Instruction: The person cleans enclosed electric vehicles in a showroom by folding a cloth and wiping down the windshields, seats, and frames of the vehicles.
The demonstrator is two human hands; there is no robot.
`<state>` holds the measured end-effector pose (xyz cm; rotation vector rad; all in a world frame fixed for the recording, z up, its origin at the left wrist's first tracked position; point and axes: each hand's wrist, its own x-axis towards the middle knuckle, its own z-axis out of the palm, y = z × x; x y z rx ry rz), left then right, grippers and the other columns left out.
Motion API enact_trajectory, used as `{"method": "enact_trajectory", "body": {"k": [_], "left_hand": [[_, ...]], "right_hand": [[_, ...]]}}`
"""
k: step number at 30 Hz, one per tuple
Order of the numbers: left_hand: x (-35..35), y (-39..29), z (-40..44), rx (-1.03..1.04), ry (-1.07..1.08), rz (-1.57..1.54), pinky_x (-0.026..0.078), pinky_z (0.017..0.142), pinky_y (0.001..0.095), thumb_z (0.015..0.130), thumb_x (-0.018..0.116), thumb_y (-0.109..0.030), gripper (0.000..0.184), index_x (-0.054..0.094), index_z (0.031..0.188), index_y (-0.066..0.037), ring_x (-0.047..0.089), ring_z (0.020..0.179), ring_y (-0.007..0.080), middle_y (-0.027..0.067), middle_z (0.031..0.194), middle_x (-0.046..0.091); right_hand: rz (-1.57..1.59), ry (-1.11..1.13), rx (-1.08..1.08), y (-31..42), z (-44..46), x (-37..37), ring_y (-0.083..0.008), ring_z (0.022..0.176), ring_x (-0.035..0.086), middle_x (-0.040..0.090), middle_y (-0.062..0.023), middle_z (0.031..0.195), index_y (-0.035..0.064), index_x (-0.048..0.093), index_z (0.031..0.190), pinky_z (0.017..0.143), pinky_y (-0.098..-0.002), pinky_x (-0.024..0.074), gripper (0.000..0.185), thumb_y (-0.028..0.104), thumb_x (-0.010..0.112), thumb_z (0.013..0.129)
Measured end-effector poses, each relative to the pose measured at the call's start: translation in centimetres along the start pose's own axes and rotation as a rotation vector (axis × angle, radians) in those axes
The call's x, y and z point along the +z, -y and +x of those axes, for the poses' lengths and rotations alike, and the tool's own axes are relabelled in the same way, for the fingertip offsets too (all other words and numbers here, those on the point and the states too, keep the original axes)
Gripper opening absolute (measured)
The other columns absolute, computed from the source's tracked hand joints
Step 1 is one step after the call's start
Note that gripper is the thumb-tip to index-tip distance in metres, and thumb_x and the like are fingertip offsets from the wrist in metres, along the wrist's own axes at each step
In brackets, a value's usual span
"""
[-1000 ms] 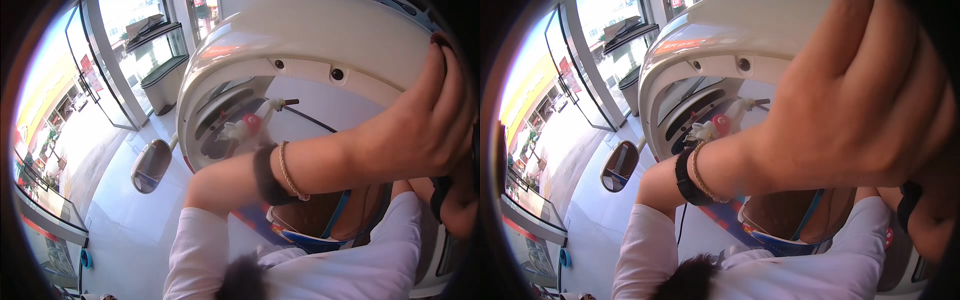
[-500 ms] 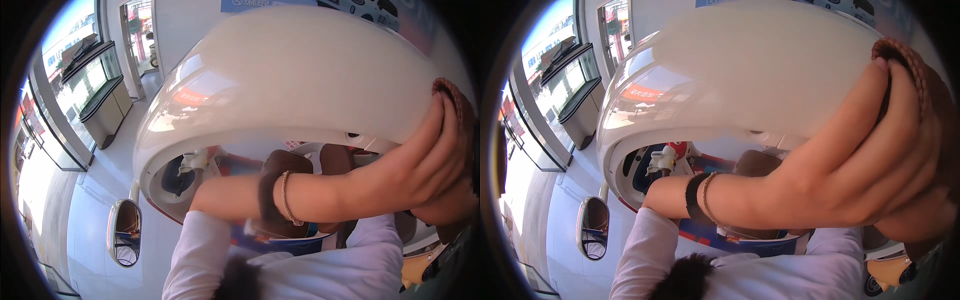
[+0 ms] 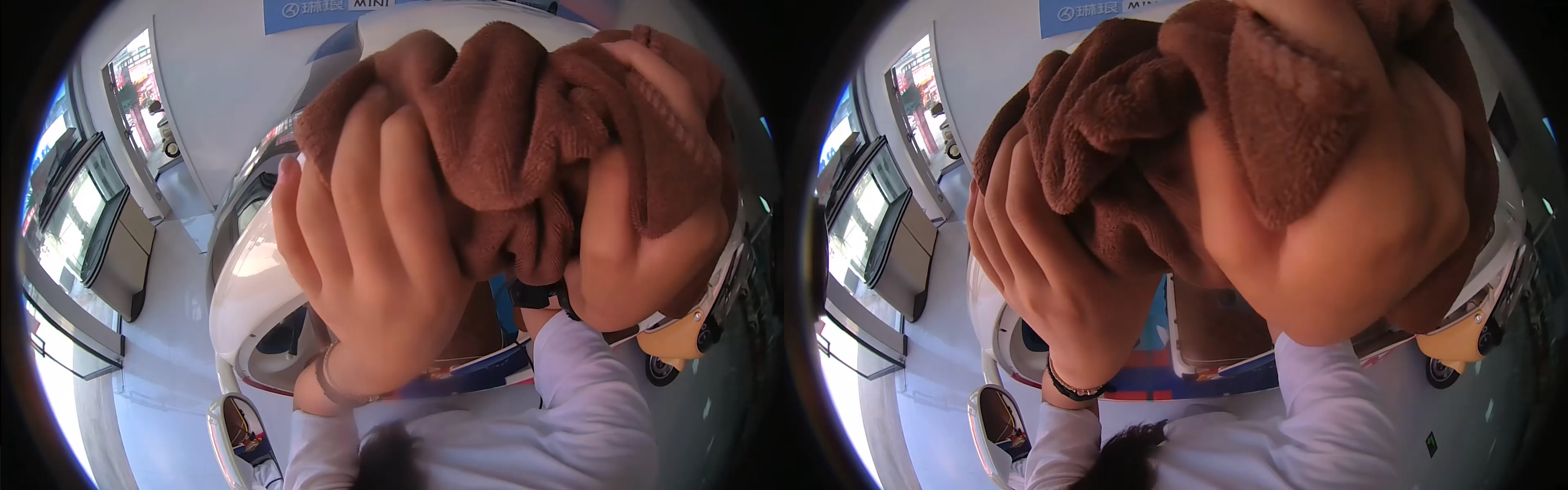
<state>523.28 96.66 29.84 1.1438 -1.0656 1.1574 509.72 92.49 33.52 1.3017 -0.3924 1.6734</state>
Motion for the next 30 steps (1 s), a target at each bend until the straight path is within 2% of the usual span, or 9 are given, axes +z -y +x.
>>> {"method": "enact_trajectory", "body": {"k": [2, 6, 8, 15, 18, 23, 25, 28, 30], "left_hand": [[-1.2, 1.3, -0.6, -0.042, 0.086, -0.033, 0.042, 0.102, 0.0476, 0.079, 0.079, -0.033, 0.068, 0.052, 0.129, 0.003, 0.059, 0.111, 0.0394, 0.0188, 0.124, 0.06], [-2.5, 2.0, -0.8, -0.104, 0.157, -0.105, 0.043, 0.103, 0.0457, 0.079, 0.081, -0.032, 0.069, 0.051, 0.132, 0.0, 0.058, 0.117, 0.0372, 0.0179, 0.129, 0.059], [-2.5, 2.2, -0.9, -0.077, 0.145, -0.18, 0.045, 0.104, 0.0447, 0.086, 0.076, -0.024, 0.058, 0.051, 0.133, 0.0, 0.058, 0.122, 0.0363, 0.0187, 0.134, 0.059], [-3.2, -1.6, 0.2, -0.116, 0.214, -0.471, 0.049, 0.097, 0.0405, 0.086, 0.072, -0.008, 0.043, 0.058, 0.127, -0.001, 0.062, 0.114, 0.0312, 0.0154, 0.127, 0.064], [-3.9, -3.2, -0.7, -0.082, 0.207, -0.428, 0.051, 0.096, 0.0401, 0.085, 0.07, -0.008, 0.043, 0.059, 0.126, -0.001, 0.063, 0.112, 0.0297, 0.0149, 0.125, 0.065], [-4.9, -5.2, -2.6, -0.009, 0.153, -0.178, 0.053, 0.093, 0.0394, 0.083, 0.068, -0.009, 0.042, 0.062, 0.124, -0.001, 0.065, 0.109, 0.0273, 0.0139, 0.123, 0.066], [-5.6, -5.5, -4.0, 0.009, 0.133, 0.025, 0.054, 0.092, 0.0391, 0.082, 0.067, -0.009, 0.042, 0.063, 0.123, -0.001, 0.066, 0.108, 0.0263, 0.0136, 0.122, 0.067], [-7.2, -5.1, -7.1, -0.027, 0.18, 0.233, 0.055, 0.09, 0.0387, 0.081, 0.066, -0.01, 0.042, 0.064, 0.123, -0.002, 0.067, 0.107, 0.0249, 0.013, 0.12, 0.068], [-7.7, -4.6, -10.3, -0.109, 0.376, 0.003, 0.049, 0.104, 0.0448, 0.075, 0.067, -0.007, 0.058, 0.061, 0.132, -0.012, 0.062, 0.119, 0.0304, 0.0083, 0.133, 0.063]], "right_hand": [[0.003, -0.002, 0.016, 0.9, -0.2, 0.1, -0.0266, 0.074, 0.061, 0.063, -0.0088, 0.073, 0.0074, 0.065, 0.093, 0.079, -0.0406, 0.044, 0.028, 0.026, 0.066, 0.073], [0.021, -0.021, 0.03, 2.3, -0.7, 0.3, -0.0247, 0.076, 0.061, 0.063, -0.007, 0.074, 0.0086, 0.065, 0.095, 0.082, -0.0394, 0.0439, 0.029, 0.025, 0.067, 0.072], [0.037, -0.032, 0.017, 2.7, -0.9, 0.4, -0.0237, 0.077, 0.061, 0.063, -0.0062, 0.074, 0.0092, 0.066, 0.096, 0.083, -0.0388, 0.0438, 0.03, 0.025, 0.067, 0.071], [0.118, 0.019, -0.173, 1.4, -1.4, -0.4, -0.021, 0.08, 0.062, 0.063, -0.0032, 0.075, 0.011, 0.065, 0.101, 0.087, -0.037, 0.0433, 0.033, 0.024, 0.068, 0.07], [0.447, 0.3, 0.161, 2.3, -0.3, -5.0, -0.0248, 0.083, 0.063, 0.065, -0.0044, 0.085, 0.0109, 0.063, 0.106, 0.088, -0.0392, 0.0437, 0.036, 0.023, 0.07, 0.072], [0.672, 0.411, 0.207, 0.2, -2.8, -8.1, -0.0295, 0.084, 0.063, 0.064, -0.0071, 0.093, 0.0102, 0.06, 0.109, 0.082, -0.0424, 0.047, 0.033, 0.023, 0.071, 0.08], [0.75, 0.47, 0.351, -0.2, -4.9, -9.8, -0.0311, 0.083, 0.063, 0.064, -0.0099, 0.093, 0.0091, 0.059, 0.11, 0.078, -0.0432, 0.0483, 0.028, 0.022, 0.067, 0.086], [0.676, 0.687, 0.731, -3.7, -11.7, -11.7, -0.0372, 0.077, 0.062, 0.063, -0.0167, 0.091, 0.0065, 0.059, 0.113, 0.069, -0.0463, 0.0489, 0.023, 0.021, 0.059, 0.095], [0.693, 0.734, 0.919, -5.5, -16.9, -14.0, -0.0409, 0.076, 0.062, 0.063, -0.0193, 0.09, 0.0056, 0.059, 0.114, 0.067, -0.0481, 0.0489, 0.024, 0.023, 0.055, 0.098]]}}
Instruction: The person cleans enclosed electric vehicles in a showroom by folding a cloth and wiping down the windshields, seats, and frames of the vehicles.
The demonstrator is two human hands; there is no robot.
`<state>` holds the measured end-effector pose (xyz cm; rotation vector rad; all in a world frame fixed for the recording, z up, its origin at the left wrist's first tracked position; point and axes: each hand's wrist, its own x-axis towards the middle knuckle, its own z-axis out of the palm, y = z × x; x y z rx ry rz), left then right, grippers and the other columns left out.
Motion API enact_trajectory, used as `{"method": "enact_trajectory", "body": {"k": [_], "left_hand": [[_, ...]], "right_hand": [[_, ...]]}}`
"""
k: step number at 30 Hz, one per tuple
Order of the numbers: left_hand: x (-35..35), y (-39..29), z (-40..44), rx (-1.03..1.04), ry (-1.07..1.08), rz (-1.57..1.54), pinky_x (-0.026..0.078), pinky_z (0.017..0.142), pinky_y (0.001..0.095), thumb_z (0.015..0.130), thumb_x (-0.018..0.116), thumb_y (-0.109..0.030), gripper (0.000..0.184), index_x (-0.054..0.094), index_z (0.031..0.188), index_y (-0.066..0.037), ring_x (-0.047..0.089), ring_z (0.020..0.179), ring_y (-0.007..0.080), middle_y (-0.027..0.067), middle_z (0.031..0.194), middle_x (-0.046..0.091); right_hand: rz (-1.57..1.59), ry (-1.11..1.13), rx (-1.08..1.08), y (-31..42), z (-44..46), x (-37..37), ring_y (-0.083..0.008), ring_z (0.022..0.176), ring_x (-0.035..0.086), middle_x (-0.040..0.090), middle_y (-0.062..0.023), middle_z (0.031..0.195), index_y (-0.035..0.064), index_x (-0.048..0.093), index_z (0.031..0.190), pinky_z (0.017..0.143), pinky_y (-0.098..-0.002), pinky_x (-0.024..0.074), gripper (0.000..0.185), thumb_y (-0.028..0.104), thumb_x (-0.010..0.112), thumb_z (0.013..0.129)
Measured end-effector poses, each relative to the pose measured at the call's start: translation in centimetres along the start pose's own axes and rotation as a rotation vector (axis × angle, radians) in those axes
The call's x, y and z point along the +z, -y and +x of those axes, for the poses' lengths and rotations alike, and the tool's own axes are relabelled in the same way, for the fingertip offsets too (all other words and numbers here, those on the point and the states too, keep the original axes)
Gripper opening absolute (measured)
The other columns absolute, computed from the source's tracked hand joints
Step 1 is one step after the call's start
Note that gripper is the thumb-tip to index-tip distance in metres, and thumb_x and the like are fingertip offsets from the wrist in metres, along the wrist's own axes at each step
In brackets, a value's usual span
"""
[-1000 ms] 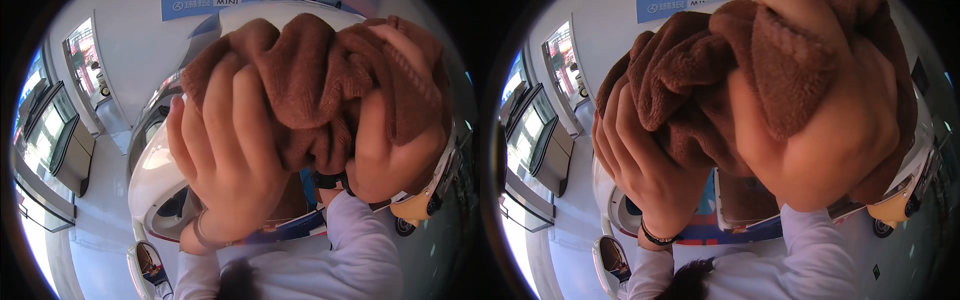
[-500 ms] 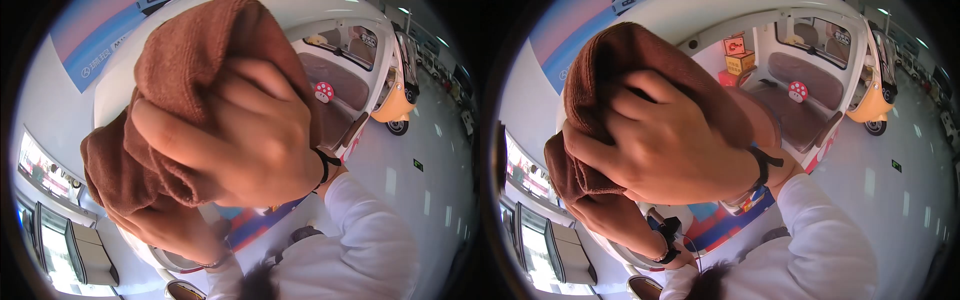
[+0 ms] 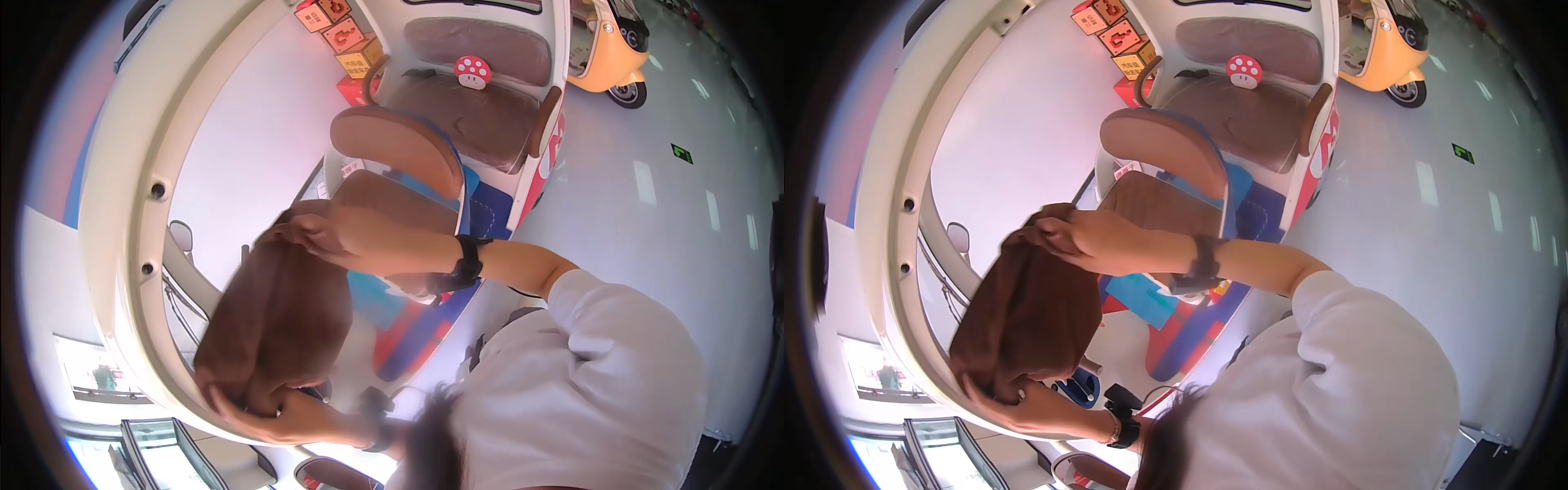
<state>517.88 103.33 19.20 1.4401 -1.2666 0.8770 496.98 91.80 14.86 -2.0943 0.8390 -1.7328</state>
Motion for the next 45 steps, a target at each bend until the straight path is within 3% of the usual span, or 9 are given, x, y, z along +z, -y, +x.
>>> {"method": "enact_trajectory", "body": {"k": [5, 11, 17, 23, 26, 31, 35, 39, 45], "left_hand": [[8.1, -1.6, -13.3, -0.05, 0.808, -0.225, 0.044, 0.105, 0.0469, 0.079, 0.067, -0.001, 0.053, 0.054, 0.13, 0.006, 0.056, 0.122, 0.0413, 0.0259, 0.129, 0.059], [7.2, -12.9, -22.4, -0.279, 1.652, -0.436, 0.049, 0.092, 0.0434, 0.08, 0.071, -0.014, 0.052, 0.059, 0.127, 0.005, 0.063, 0.107, 0.0429, 0.0263, 0.113, 0.065], [13.5, -13.5, -34.1, -0.072, 1.827, -0.708, 0.051, 0.079, 0.0364, 0.086, 0.065, -0.008, 0.048, 0.057, 0.134, -0.007, 0.067, 0.093, 0.0299, 0.0191, 0.104, 0.067], [18.6, -21.7, -32.9, 0.405, 1.563, -0.858, 0.053, 0.071, 0.0412, 0.087, 0.063, -0.01, 0.022, 0.068, 0.106, 0.0, 0.068, 0.08, 0.0346, 0.0224, 0.088, 0.068], [22.1, -24.9, -26.2, 0.251, 1.583, -0.557, 0.053, 0.073, 0.0398, 0.088, 0.063, -0.009, 0.022, 0.066, 0.107, 0.001, 0.069, 0.083, 0.0349, 0.0235, 0.094, 0.068], [26.8, -25.9, -16.1, -0.097, 0.917, -0.925, 0.056, 0.078, 0.0315, 0.09, 0.061, 0.002, 0.02, 0.065, 0.11, 0.001, 0.069, 0.084, 0.0209, 0.0114, 0.097, 0.07], [27.5, -26.7, -11.8, -0.024, 0.611, -0.854, 0.057, 0.08, 0.0348, 0.091, 0.061, 0.003, 0.017, 0.068, 0.106, 0.003, 0.07, 0.093, 0.0249, 0.0144, 0.102, 0.068], [32.3, -21.7, -16.7, 0.014, 0.675, -0.703, 0.056, 0.081, 0.0391, 0.089, 0.062, 0.0, 0.019, 0.07, 0.106, -0.002, 0.069, 0.095, 0.0335, 0.016, 0.105, 0.067], [34.2, -13.0, -28.1, 0.066, 1.057, -0.671, 0.053, 0.08, 0.0433, 0.084, 0.057, 0.0, 0.022, 0.069, 0.103, -0.003, 0.066, 0.093, 0.0401, 0.0207, 0.101, 0.067]], "right_hand": [[-0.179, 0.203, 0.576, -9.3, -15.9, -6.3, -0.045, 0.081, 0.063, 0.066, -0.0252, 0.093, 0.0016, 0.058, 0.117, 0.072, -0.0506, 0.0494, 0.04, 0.038, 0.049, 0.102], [-0.372, 0.433, 1.225, -12.0, -35.3, -19.7, -0.0349, 0.078, 0.07, 0.073, -0.0163, 0.082, 0.0001, 0.065, 0.107, 0.073, -0.0411, 0.0528, 0.042, 0.04, 0.054, 0.1], [-0.119, -0.122, 1.588, -7.2, -44.6, -30.8, -0.0255, 0.073, 0.072, 0.073, -0.0124, 0.075, -0.0028, 0.062, 0.109, 0.069, -0.0355, 0.0541, 0.036, 0.031, 0.051, 0.102], [0.067, -0.422, 1.581, -10.7, -46.4, -31.7, -0.0242, 0.078, 0.072, 0.074, -0.0145, 0.086, -0.0028, 0.055, 0.122, 0.07, -0.0331, 0.0562, 0.039, 0.032, 0.053, 0.103], [0.143, -0.414, 1.346, -13.5, -40.2, -32.5, -0.0195, 0.078, 0.071, 0.072, -0.0107, 0.09, 0.0002, 0.059, 0.121, 0.074, -0.0289, 0.0535, 0.033, 0.027, 0.059, 0.101], [0.3, -0.593, 0.879, -16.1, -26.2, -36.3, -0.0139, 0.081, 0.065, 0.067, -0.0049, 0.094, 0.0026, 0.059, 0.119, 0.074, -0.0281, 0.0516, 0.031, 0.024, 0.065, 0.097], [0.298, -0.534, 0.776, -19.5, -20.0, -36.3, -0.0115, 0.075, 0.063, 0.065, -0.0027, 0.089, 0.0039, 0.061, 0.116, 0.067, -0.0266, 0.0511, 0.029, 0.021, 0.068, 0.094], [0.138, -0.342, 0.914, -24.3, -19.6, -34.1, -0.0113, 0.051, 0.058, 0.058, -0.004, 0.064, 0.0016, 0.058, 0.109, 0.047, -0.0234, 0.0448, 0.021, 0.013, 0.067, 0.094], [0.167, -0.372, 1.061, -29.7, -26.4, -29.9, -0.0134, 0.058, 0.063, 0.065, -0.0084, 0.073, 0.0009, 0.061, 0.105, 0.051, -0.0255, 0.0483, 0.017, 0.011, 0.066, 0.093]]}}
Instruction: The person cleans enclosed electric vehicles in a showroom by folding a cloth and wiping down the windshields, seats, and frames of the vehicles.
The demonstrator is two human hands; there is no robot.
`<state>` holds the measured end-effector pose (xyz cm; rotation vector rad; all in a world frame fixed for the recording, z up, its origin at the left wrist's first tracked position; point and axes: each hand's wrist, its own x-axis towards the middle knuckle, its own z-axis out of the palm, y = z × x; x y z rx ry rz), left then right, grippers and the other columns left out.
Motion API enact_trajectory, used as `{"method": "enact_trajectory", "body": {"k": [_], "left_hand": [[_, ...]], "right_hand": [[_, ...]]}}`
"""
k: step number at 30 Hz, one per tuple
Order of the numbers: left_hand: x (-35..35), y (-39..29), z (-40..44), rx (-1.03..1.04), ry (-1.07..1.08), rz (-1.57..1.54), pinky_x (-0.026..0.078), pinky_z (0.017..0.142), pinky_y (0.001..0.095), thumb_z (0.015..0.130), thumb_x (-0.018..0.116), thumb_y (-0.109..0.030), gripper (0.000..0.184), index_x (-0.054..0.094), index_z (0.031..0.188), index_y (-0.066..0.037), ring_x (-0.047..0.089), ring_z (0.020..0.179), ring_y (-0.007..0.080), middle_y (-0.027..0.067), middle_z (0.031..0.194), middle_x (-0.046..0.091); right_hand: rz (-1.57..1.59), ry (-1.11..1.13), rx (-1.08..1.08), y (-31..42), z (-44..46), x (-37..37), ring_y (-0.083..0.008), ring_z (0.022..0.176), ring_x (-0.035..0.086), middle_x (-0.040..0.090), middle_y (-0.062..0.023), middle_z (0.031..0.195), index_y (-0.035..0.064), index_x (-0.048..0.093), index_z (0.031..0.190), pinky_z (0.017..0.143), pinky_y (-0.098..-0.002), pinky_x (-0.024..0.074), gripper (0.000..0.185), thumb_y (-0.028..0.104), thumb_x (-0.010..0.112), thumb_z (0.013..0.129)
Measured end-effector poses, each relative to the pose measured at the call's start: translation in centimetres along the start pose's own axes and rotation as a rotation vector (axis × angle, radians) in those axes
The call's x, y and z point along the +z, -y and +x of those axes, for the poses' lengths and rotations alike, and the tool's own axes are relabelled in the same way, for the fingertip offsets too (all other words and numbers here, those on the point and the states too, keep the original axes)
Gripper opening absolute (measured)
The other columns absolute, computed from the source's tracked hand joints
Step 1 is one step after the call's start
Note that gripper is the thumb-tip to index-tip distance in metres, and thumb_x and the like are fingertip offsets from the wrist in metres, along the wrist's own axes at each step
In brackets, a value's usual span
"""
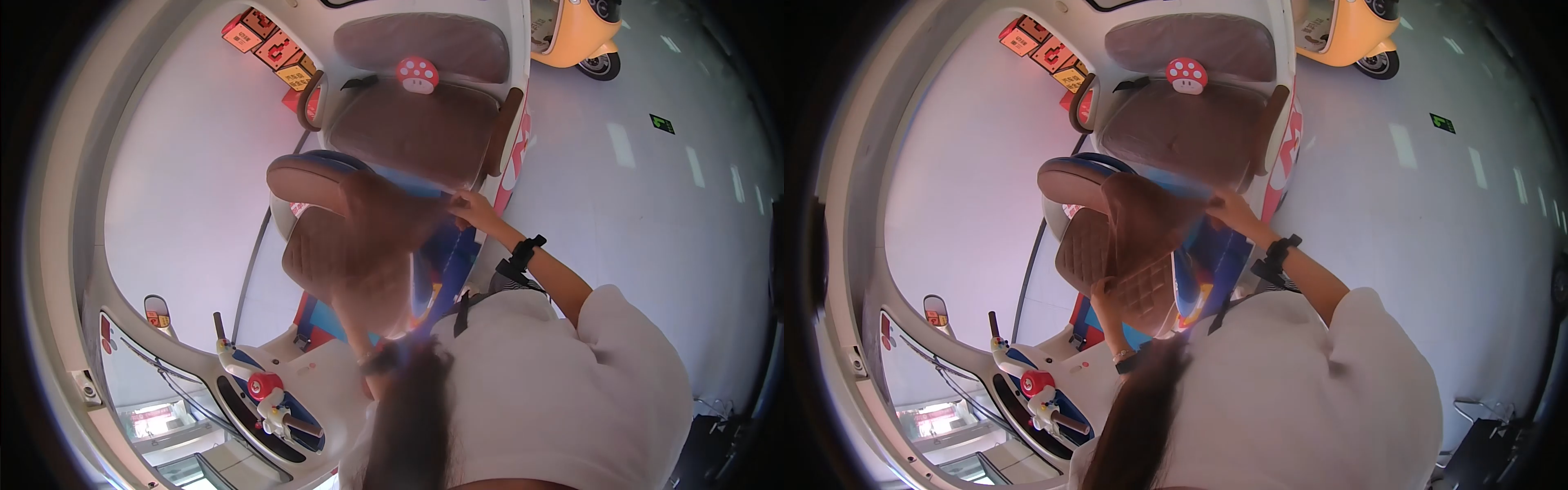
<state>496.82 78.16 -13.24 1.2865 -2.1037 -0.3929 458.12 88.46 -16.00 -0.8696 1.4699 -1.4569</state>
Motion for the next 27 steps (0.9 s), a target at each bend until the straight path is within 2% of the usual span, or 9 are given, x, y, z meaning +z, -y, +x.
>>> {"method": "enact_trajectory", "body": {"k": [4, 9, 11, 14, 17, 20, 22, 25, 27], "left_hand": [[0.6, 2.9, 0.3, -0.1, 0.103, -0.038, 0.052, 0.079, 0.0439, 0.085, 0.055, -0.003, 0.019, 0.067, 0.101, -0.002, 0.066, 0.09, 0.0418, 0.0234, 0.097, 0.068], [-2.4, 1.0, 8.7, -0.09, -0.028, 0.007, 0.051, 0.079, 0.0454, 0.086, 0.058, -0.013, 0.019, 0.065, 0.098, 0.001, 0.066, 0.092, 0.044, 0.0248, 0.097, 0.069], [-2.9, -3.6, 12.2, -0.077, -0.217, -0.048, 0.051, 0.079, 0.0468, 0.086, 0.058, -0.015, 0.028, 0.065, 0.106, 0.004, 0.065, 0.093, 0.0451, 0.0262, 0.1, 0.069], [0.6, -4.1, 17.9, -0.128, -0.201, 0.106, 0.049, 0.092, 0.0461, 0.089, 0.061, -0.023, 0.054, 0.051, 0.131, 0.009, 0.06, 0.108, 0.0468, 0.0314, 0.116, 0.062], [9.2, -4.3, 20.0, 0.014, 0.044, -0.13, 0.045, 0.101, 0.0445, 0.096, 0.059, -0.035, 0.065, 0.04, 0.143, 0.006, 0.053, 0.123, 0.0451, 0.0309, 0.133, 0.053], [18.5, -4.5, 16.7, -0.211, -0.135, -0.603, 0.044, 0.102, 0.0457, 0.1, 0.052, -0.043, 0.065, 0.042, 0.143, 0.004, 0.053, 0.123, 0.0437, 0.029, 0.135, 0.053], [16.6, -8.5, 14.7, -0.414, -0.213, -0.667, 0.039, 0.107, 0.0453, 0.1, 0.048, -0.049, 0.065, 0.046, 0.141, 0.002, 0.049, 0.129, 0.0424, 0.0278, 0.139, 0.05], [16.8, -7.9, 13.4, -0.493, -0.169, -0.434, 0.041, 0.104, 0.0461, 0.099, 0.049, -0.05, 0.063, 0.051, 0.135, 0.002, 0.052, 0.125, 0.0407, 0.0267, 0.136, 0.053], [17.7, -7.3, 10.8, -0.386, -0.26, -0.263, 0.046, 0.095, 0.0461, 0.099, 0.05, -0.052, 0.06, 0.054, 0.12, 0.004, 0.058, 0.114, 0.0433, 0.0283, 0.12, 0.059]], "right_hand": [[0.045, 0.048, 0.021, -3.2, 1.0, 0.2, -0.0174, 0.067, 0.068, 0.07, -0.0109, 0.081, 0.0001, 0.062, 0.108, 0.06, -0.0287, 0.0531, 0.02, 0.01, 0.065, 0.091], [-0.18, -0.09, -0.365, 2.4, 7.2, 2.7, -0.0226, 0.093, 0.069, 0.071, -0.0136, 0.099, 0.0, 0.062, 0.112, 0.084, -0.0336, 0.0528, 0.026, 0.014, 0.066, 0.091], [-0.15, -0.029, -0.305, 8.2, 8.5, 4.4, -0.0256, 0.104, 0.067, 0.068, -0.0159, 0.112, 0.0009, 0.06, 0.119, 0.09, -0.0332, 0.0508, 0.033, 0.017, 0.067, 0.091], [0.015, 0.113, -0.522, 8.3, 13.6, 7.7, -0.029, 0.108, 0.066, 0.067, -0.0174, 0.118, 0.0022, 0.057, 0.125, 0.093, -0.036, 0.0498, 0.043, 0.026, 0.069, 0.091], [-0.502, 0.162, -0.52, 8.1, 15.2, 9.9, -0.0337, 0.116, 0.062, 0.065, -0.0216, 0.122, 0.0002, 0.051, 0.131, 0.099, -0.0402, 0.0465, 0.059, 0.038, 0.069, 0.09], [-0.333, 0.14, -0.516, 2.9, 15.5, 12.0, -0.0362, 0.125, 0.054, 0.058, -0.024, 0.131, -0.0007, 0.049, 0.137, 0.106, -0.0427, 0.0406, 0.066, 0.041, 0.07, 0.089], [-0.412, 0.105, -0.533, 1.4, 14.2, 11.8, -0.0441, 0.123, 0.052, 0.053, -0.0305, 0.135, -0.0064, 0.041, 0.139, 0.106, -0.0457, 0.0396, 0.08, 0.041, 0.073, 0.084], [-0.401, 0.005, -0.583, -1.2, 12.8, 11.9, -0.0443, 0.117, 0.054, 0.054, -0.0289, 0.13, -0.0077, 0.047, 0.131, 0.102, -0.0452, 0.0425, 0.07, 0.033, 0.077, 0.082], [-0.418, 0.041, -0.563, -1.4, 10.7, 10.6, -0.0431, 0.113, 0.056, 0.055, -0.028, 0.125, -0.0064, 0.049, 0.127, 0.099, -0.0442, 0.044, 0.063, 0.029, 0.076, 0.083]]}}
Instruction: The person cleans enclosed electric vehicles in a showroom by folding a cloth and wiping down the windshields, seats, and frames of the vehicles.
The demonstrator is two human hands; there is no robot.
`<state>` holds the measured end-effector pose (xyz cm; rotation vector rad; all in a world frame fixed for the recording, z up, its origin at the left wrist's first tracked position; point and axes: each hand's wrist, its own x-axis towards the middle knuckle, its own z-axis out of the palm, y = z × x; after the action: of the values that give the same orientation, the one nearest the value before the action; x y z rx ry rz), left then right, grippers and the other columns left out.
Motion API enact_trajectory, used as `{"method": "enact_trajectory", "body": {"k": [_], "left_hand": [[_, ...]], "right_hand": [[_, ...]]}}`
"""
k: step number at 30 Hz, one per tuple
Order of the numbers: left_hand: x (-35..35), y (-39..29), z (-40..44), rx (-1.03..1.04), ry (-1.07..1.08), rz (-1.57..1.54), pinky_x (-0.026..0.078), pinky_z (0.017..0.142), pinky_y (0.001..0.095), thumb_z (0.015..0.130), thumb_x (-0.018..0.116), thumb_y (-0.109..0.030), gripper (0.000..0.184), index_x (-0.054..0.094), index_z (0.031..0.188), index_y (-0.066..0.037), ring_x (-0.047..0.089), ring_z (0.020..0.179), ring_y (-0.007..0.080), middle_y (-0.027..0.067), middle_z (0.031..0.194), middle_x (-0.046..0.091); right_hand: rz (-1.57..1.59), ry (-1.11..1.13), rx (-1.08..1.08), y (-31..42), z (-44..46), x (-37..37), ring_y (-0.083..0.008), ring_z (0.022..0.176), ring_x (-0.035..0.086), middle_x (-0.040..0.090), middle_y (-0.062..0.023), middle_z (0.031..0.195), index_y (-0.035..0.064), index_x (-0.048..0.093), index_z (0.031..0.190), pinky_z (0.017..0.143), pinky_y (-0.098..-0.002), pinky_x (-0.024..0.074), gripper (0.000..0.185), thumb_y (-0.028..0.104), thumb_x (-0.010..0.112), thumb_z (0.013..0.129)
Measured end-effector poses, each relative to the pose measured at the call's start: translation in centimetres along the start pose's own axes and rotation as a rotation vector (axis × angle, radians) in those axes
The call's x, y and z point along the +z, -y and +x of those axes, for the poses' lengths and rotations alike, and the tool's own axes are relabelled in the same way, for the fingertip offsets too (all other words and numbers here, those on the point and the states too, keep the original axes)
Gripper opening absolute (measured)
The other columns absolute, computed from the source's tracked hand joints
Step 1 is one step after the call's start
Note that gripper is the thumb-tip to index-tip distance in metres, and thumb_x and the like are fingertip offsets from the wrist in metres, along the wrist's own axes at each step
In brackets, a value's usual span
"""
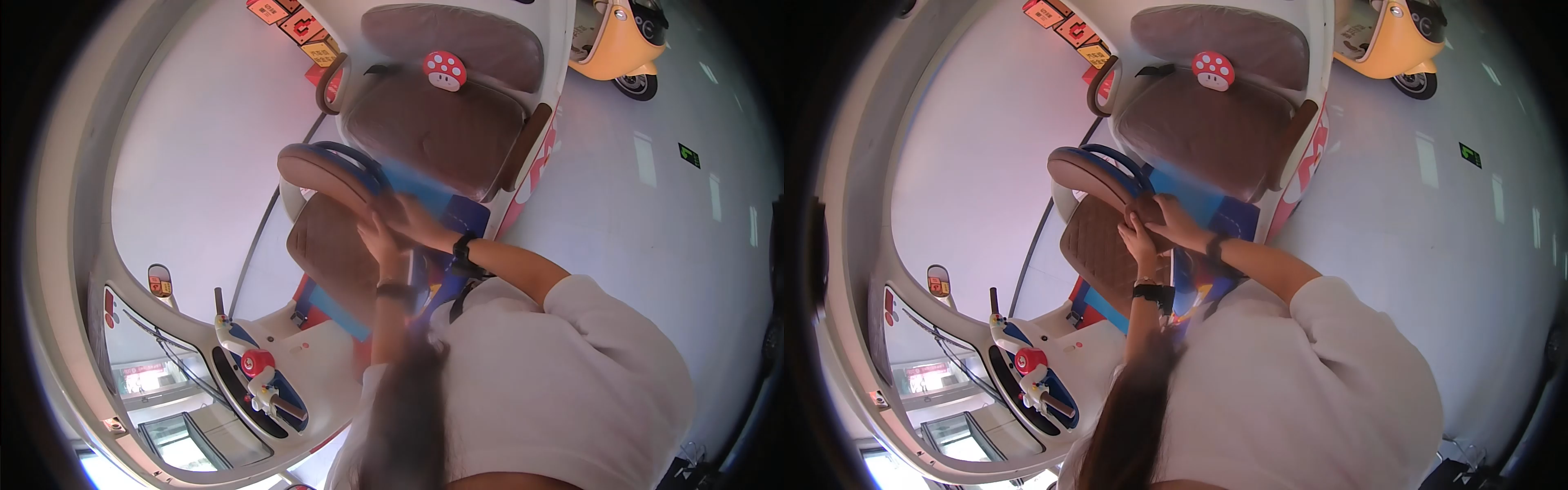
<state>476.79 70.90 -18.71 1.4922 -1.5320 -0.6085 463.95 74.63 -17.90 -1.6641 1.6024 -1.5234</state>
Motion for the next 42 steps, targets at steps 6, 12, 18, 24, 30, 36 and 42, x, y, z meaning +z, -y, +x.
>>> {"method": "enact_trajectory", "body": {"k": [6, 12, 18, 24, 30, 36, 42], "left_hand": [[-2.8, 1.8, -7.4, -0.084, 0.229, 0.098, 0.05, 0.084, 0.0442, 0.093, 0.065, -0.041, 0.051, 0.061, 0.114, 0.005, 0.066, 0.1, 0.0415, 0.0272, 0.106, 0.067], [-8.6, -1.9, -6.6, 0.006, 0.291, -0.034, 0.053, 0.084, 0.0365, 0.086, 0.076, -0.024, 0.039, 0.065, 0.113, 0.002, 0.069, 0.1, 0.0249, 0.0213, 0.107, 0.07], [-13.4, -20.4, -0.6, 0.583, 0.048, 0.451, 0.053, 0.078, 0.0425, 0.087, 0.068, -0.014, 0.027, 0.063, 0.107, 0.004, 0.066, 0.085, 0.0382, 0.0218, 0.091, 0.067], [-10.3, -14.0, 0.6, 0.586, 0.334, 0.537, 0.051, 0.083, 0.045, 0.087, 0.063, -0.016, 0.032, 0.06, 0.112, 0.003, 0.062, 0.094, 0.0412, 0.0246, 0.1, 0.064], [-7.9, -11.5, 0.6, 0.483, 0.413, 0.541, 0.049, 0.088, 0.0476, 0.087, 0.058, -0.019, 0.037, 0.057, 0.118, 0.002, 0.059, 0.102, 0.0441, 0.0274, 0.108, 0.06], [-6.3, -10.7, -0.9, 0.208, 0.355, 0.6, 0.05, 0.089, 0.0492, 0.088, 0.055, -0.024, 0.04, 0.058, 0.122, -0.003, 0.06, 0.108, 0.043, 0.0266, 0.115, 0.061], [-2.5, -2.1, -5.8, -0.339, 0.11, 0.515, 0.056, 0.073, 0.0475, 0.087, 0.064, -0.033, 0.035, 0.065, 0.109, -0.005, 0.071, 0.093, 0.0348, 0.0186, 0.102, 0.071]], "right_hand": [[-0.057, 0.26, 0.051, 1.6, -5.9, -4.6, -0.0428, 0.095, 0.061, 0.062, -0.0259, 0.104, -0.0023, 0.058, 0.107, 0.082, -0.0452, 0.0481, 0.042, 0.026, 0.077, 0.082], [-0.103, 0.63, -0.027, 5.1, -2.2, -6.8, -0.0414, 0.093, 0.065, 0.068, -0.0214, 0.099, 0.0042, 0.064, 0.108, 0.077, -0.048, 0.0512, 0.038, 0.027, 0.077, 0.081], [-0.149, 0.101, -0.439, 10.6, 8.7, -4.0, -0.0388, 0.085, 0.064, 0.065, -0.0176, 0.089, 0.0043, 0.063, 0.097, 0.075, -0.0472, 0.0505, 0.026, 0.017, 0.076, 0.077], [-0.273, 0.096, -0.359, 6.0, 10.3, 0.4, -0.036, 0.081, 0.065, 0.066, -0.0145, 0.082, 0.0057, 0.064, 0.09, 0.071, -0.0477, 0.0499, 0.024, 0.023, 0.073, 0.076], [-0.254, 0.072, -0.365, 7.2, 9.7, -0.7, -0.0364, 0.082, 0.063, 0.065, -0.0146, 0.082, 0.0057, 0.06, 0.085, 0.071, -0.0475, 0.0497, 0.021, 0.02, 0.071, 0.075], [-0.154, 0.215, -0.579, 6.0, 9.5, -1.5, -0.0366, 0.084, 0.061, 0.064, -0.0143, 0.089, 0.0063, 0.061, 0.093, 0.072, -0.048, 0.0487, 0.028, 0.019, 0.077, 0.073], [-0.03, 0.433, -0.748, 6.4, 6.6, -2.3, -0.0334, 0.084, 0.06, 0.063, -0.0119, 0.089, 0.0084, 0.062, 0.094, 0.073, -0.0436, 0.0505, 0.024, 0.018, 0.073, 0.076]]}}
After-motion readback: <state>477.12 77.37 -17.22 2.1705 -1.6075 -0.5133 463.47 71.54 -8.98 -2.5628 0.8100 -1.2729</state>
